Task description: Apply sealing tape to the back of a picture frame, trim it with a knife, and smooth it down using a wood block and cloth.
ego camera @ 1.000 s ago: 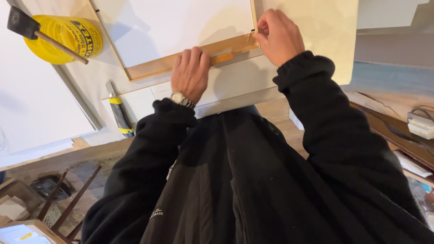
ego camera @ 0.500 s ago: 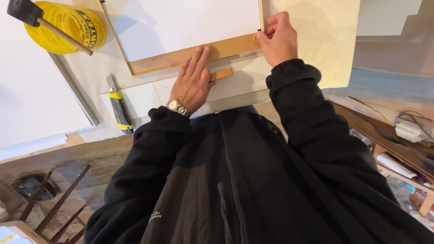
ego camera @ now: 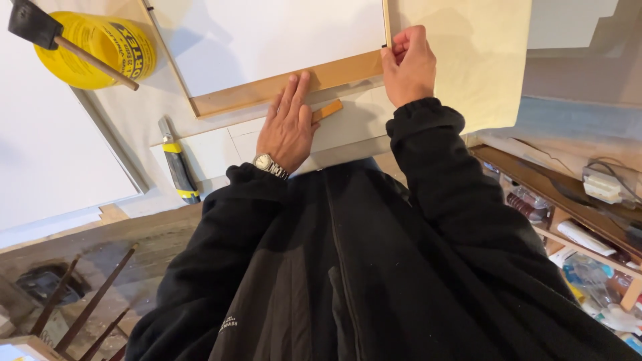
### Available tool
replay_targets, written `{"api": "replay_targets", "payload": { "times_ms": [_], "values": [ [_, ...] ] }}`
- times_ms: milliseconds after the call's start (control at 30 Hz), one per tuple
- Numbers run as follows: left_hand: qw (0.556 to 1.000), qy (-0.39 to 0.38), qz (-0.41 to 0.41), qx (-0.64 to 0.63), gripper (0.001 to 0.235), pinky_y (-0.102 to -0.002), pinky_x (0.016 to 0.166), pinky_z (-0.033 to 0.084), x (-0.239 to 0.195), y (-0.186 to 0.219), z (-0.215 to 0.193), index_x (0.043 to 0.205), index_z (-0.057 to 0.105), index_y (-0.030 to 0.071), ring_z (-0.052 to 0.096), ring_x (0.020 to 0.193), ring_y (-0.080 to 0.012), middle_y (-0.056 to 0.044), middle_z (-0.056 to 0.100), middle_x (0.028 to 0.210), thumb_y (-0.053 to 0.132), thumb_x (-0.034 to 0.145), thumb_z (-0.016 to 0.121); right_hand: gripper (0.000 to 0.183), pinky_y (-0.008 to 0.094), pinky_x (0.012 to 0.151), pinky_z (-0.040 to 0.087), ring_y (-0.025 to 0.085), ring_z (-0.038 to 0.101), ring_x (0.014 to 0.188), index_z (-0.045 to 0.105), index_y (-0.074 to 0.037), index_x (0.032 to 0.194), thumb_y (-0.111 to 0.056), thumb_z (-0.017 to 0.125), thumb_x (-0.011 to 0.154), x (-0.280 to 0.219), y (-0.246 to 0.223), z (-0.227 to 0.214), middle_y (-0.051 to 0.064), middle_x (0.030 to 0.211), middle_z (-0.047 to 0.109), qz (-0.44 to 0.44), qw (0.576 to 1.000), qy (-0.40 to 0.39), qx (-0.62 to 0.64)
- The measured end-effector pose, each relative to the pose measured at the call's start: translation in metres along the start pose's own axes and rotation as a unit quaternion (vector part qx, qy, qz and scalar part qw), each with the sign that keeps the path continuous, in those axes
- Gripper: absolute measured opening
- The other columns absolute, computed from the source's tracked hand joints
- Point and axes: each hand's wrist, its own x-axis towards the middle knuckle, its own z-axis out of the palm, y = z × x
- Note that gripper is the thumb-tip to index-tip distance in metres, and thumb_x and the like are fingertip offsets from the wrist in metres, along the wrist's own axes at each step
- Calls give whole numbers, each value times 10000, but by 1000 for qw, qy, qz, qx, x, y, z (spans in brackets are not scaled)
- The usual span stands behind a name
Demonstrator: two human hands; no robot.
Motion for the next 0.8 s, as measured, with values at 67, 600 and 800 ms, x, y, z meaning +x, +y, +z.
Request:
{"api": "replay_targets", "payload": {
  "times_ms": [67, 600, 800],
  "values": [
    [1000, -15, -2, 0, 260, -519, 1269, 270, 1, 1, -4, 984, 508, 1, 193, 1580, -355, -207, 201, 1698, 208, 1013, 663, 259, 325, 725, 579, 160, 666, 784, 498, -42, 1090, -48, 739, 996, -1, -3, 0, 48, 922, 656, 1, 1000, -6, -6],
    [992, 38, -46, -111, 447, -428, 915, 568, 36, -33, -10, 1336, 616, -9, 608, 1041, -299, -134, 620, 1143, 208, 977, 773, 226, 290, 907, 586, 145, 689, 978, 557, -21, 1209, -150, 681, 1070, -9, 38, -40, 73, 1084, 691, 71, 989, -52, 116],
    [996, 56, -16, -63, 469, -404, 869, 612, 54, -37, -34, 1307, 644, 36, 584, 1109, -316, -164, 539, 1277, 161, 893, 826, 349, 301, 922, 584, 157, 680, 1010, 597, -44, 1335, -151, 715, 1025, -11, 5, -53, 55, 1106, 705, 54, 988, -136, 51]
  ]
}}
